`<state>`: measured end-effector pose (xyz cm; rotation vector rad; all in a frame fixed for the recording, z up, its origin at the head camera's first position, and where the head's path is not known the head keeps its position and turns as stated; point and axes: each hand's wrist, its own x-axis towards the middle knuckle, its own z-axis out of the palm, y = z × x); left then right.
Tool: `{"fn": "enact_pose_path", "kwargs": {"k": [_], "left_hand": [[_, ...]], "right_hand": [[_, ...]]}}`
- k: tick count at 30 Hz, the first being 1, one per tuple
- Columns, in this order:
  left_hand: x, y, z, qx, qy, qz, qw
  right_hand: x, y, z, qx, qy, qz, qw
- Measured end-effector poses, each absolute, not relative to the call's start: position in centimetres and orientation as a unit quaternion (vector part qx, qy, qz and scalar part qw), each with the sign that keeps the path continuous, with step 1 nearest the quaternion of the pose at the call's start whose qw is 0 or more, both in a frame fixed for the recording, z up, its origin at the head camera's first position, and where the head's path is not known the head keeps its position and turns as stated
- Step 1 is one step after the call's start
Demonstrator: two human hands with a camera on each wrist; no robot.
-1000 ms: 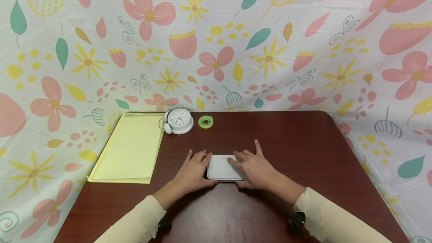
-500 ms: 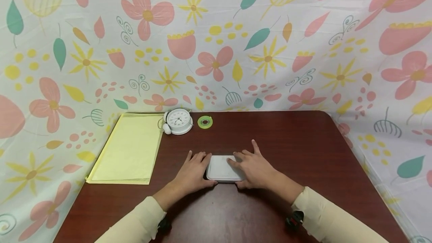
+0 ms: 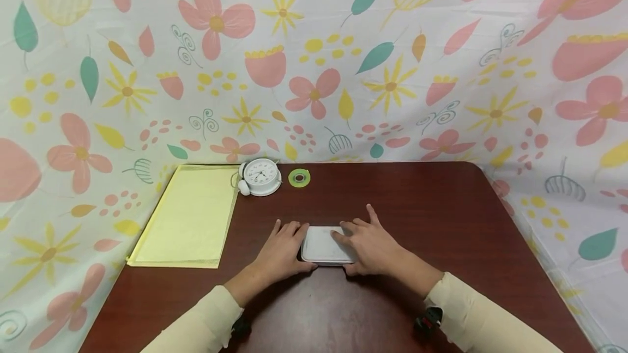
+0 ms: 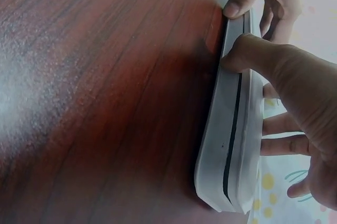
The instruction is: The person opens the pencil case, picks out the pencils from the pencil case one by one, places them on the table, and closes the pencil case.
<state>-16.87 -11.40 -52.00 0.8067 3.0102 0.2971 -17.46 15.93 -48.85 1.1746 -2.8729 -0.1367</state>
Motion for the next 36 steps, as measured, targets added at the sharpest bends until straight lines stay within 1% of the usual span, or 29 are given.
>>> {"fn": "enact_pose_path", "kwargs": {"k": [8,16,21,30,36], "left_hand": [[-17.2,-11.3,-51.5,0.256,0.962,0.098,0.008],[-17.5,-11.3,-51.4,0.258,0.959,0.118,0.012],[-17.5,-11.4,-51.5,0.258,0.954,0.149,0.022],[-17.9,-11.2,-51.8,0.254,0.937,0.231,0.059],[-17.8,-11.1,-51.6,0.228,0.942,0.239,0.051]], "right_hand": [[-18.0,15.9,-48.2,0.375,-0.926,-0.043,0.002],[-18.4,16.0,-47.8,0.363,-0.931,-0.006,-0.026],[-18.6,16.2,-47.5,0.36,-0.931,0.025,-0.044],[-19.9,17.2,-46.4,0.359,-0.922,0.104,-0.105],[-20.8,17.9,-45.8,0.358,-0.907,0.172,-0.141]]}}
